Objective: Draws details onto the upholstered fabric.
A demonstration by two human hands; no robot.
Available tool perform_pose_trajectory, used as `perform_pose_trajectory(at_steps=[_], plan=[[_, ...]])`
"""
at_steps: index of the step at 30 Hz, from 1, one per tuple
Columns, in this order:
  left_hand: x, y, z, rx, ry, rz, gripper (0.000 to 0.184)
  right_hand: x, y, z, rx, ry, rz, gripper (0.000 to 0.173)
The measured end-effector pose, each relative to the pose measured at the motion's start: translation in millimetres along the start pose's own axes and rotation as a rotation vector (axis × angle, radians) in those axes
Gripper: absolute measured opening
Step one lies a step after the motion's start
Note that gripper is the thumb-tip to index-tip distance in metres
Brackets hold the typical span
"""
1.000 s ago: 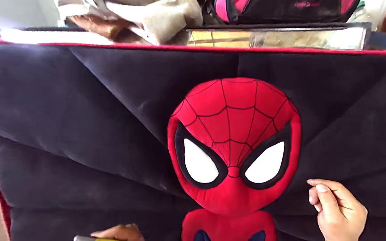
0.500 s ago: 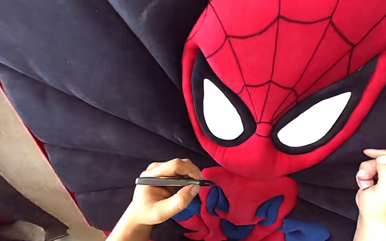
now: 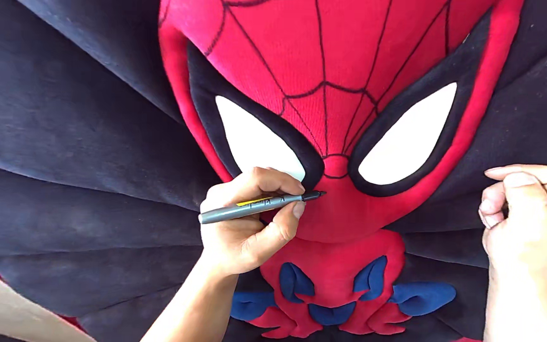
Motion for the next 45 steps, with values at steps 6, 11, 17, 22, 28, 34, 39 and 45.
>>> perform_pose_trajectory(at_steps=[6, 11, 17, 22, 28, 34, 39, 45], plan=[[-8, -5, -3, 0.043, 0.053, -0.189, 0.011, -4, -4, 12, 0.035, 0.016, -0.003, 0.022], [-14, -6, -1, 0.029, 0.209, -0.454, 0.007, -7, -7, 20, 0.013, 0.009, 0.006, 0.023], [-14, -4, 0, 0.046, 0.313, -0.513, 0.007, -3, -4, 18, -0.006, 0.022, 0.029, 0.021], [-14, -4, -3, 0.033, 0.235, -0.482, 0.005, -3, -3, 19, -0.032, 0.007, 0.024, 0.020], [-7, -5, -5, 0.040, 0.084, -0.232, 0.009, 0, -2, 12, -0.036, 0.021, 0.023, 0.021], [7, -4, -4, 0.054, 0.035, 0.032, 0.014, 2, -6, 19, -0.025, 0.033, 0.044, 0.021], [13, -2, -5, 0.071, 0.066, 0.114, 0.018, 4, -1, 2, -0.048, -0.006, 0.035, 0.020], [16, -1, -7, 0.097, 0.070, 0.153, 0.017, 1, 0, 2, -0.030, 0.009, 0.011, 0.020]])
Point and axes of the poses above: each hand's wrist, its own y-axis towards the middle knuckle, its own x-axis out of the palm, z = x × y, the point moved 3 cm from there along y, towards the middle knuckle, and after that the axes turned 9 degrees about -x, right-handed, at the moved point
